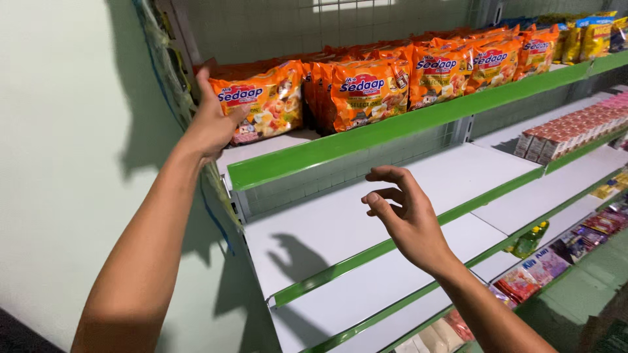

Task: The person takes instant noodle packs out of a cardboard shipping box on the floor and places them neatly onto a green-trimmed retail shelf display.

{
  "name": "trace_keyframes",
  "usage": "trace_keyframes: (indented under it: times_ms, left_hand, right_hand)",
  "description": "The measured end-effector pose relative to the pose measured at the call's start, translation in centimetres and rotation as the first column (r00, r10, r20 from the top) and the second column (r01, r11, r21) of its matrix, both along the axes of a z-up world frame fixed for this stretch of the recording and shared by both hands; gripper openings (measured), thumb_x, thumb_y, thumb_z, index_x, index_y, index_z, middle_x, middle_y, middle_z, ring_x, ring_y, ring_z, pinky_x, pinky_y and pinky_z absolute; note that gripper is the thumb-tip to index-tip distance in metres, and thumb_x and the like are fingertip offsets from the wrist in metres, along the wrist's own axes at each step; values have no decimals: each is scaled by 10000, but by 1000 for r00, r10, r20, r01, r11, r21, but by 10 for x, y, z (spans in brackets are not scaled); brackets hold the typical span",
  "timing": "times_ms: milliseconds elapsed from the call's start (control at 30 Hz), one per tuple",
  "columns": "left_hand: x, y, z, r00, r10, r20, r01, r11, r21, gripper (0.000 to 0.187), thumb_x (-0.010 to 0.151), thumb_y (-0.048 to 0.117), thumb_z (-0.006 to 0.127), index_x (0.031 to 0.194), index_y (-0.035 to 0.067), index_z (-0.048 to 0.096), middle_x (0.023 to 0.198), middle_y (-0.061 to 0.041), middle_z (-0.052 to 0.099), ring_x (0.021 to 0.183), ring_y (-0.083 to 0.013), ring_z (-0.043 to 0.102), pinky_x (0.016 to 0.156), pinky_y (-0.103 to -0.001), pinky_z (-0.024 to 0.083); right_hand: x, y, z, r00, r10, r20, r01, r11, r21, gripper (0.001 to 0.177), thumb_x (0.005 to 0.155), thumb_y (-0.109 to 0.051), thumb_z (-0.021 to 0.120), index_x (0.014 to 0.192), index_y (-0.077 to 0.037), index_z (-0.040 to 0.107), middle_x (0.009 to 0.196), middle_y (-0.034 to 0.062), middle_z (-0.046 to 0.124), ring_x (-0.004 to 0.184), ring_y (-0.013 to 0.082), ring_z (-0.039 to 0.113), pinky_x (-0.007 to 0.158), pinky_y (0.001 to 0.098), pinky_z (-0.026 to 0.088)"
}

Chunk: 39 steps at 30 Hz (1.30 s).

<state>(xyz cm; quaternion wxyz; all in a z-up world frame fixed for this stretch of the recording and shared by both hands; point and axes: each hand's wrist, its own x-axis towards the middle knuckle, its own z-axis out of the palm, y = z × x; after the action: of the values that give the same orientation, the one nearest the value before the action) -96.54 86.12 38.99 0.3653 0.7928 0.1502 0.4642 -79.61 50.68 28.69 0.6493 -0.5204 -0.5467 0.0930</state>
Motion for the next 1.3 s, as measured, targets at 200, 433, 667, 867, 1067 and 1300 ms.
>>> trace_keyframes:
  times_ms: [200,433,667,867,1067,1300]
  left_hand:
    - [22,40,-4,928,367,-70,-354,923,151,977,1051,178,701,1574,-20,-99,1653,-325,152,1515,-394,245,1213,-414,246]
    - [10,-29,1,832,554,-43,-528,813,245,859,968,176,743,1623,119,190,1587,-338,254,1477,-501,370,1237,-465,325]
    - [-12,-76,13,855,493,159,-447,547,708,719,1005,232,816,1524,13,367,1530,-343,269,1421,-565,361,1181,-542,335]
    - [-39,-189,-7,974,221,39,-181,672,718,353,1052,218,709,1328,25,606,1337,-207,638,1293,-383,591,1118,-510,454]
    - [-29,-271,-71,997,50,55,-74,756,651,255,997,157,702,1206,24,639,1253,-174,672,1213,-361,635,1061,-457,501]
    - [41,-342,-171,986,-77,-146,123,935,334,279,966,172,680,1203,29,646,1200,-153,701,1139,-346,662,971,-425,516]
  right_hand:
    - [3,-13,-9,998,-67,-1,67,996,-65,431,955,-173,633,1348,-41,512,1350,104,594,1087,207,690,873,374,625]
    - [3,-23,-20,993,-121,-17,118,985,-125,441,950,-184,628,1352,-51,505,1359,100,583,1094,217,697,884,376,632]
    - [4,-38,-35,988,-151,-14,148,981,-125,442,953,-173,629,1354,-37,503,1353,109,593,1073,216,698,877,369,616]
    - [17,-64,-47,978,-207,11,207,970,-128,446,955,-144,631,1364,-24,498,1360,112,588,1085,207,671,886,362,626]
    - [33,-125,-61,964,-264,29,265,952,-150,432,974,-143,606,1371,-22,485,1365,100,569,1111,195,666,907,359,604]
    - [74,-237,-102,913,-408,6,393,876,-280,421,983,-162,652,1381,-69,551,1094,75,651,985,132,631,837,283,544]
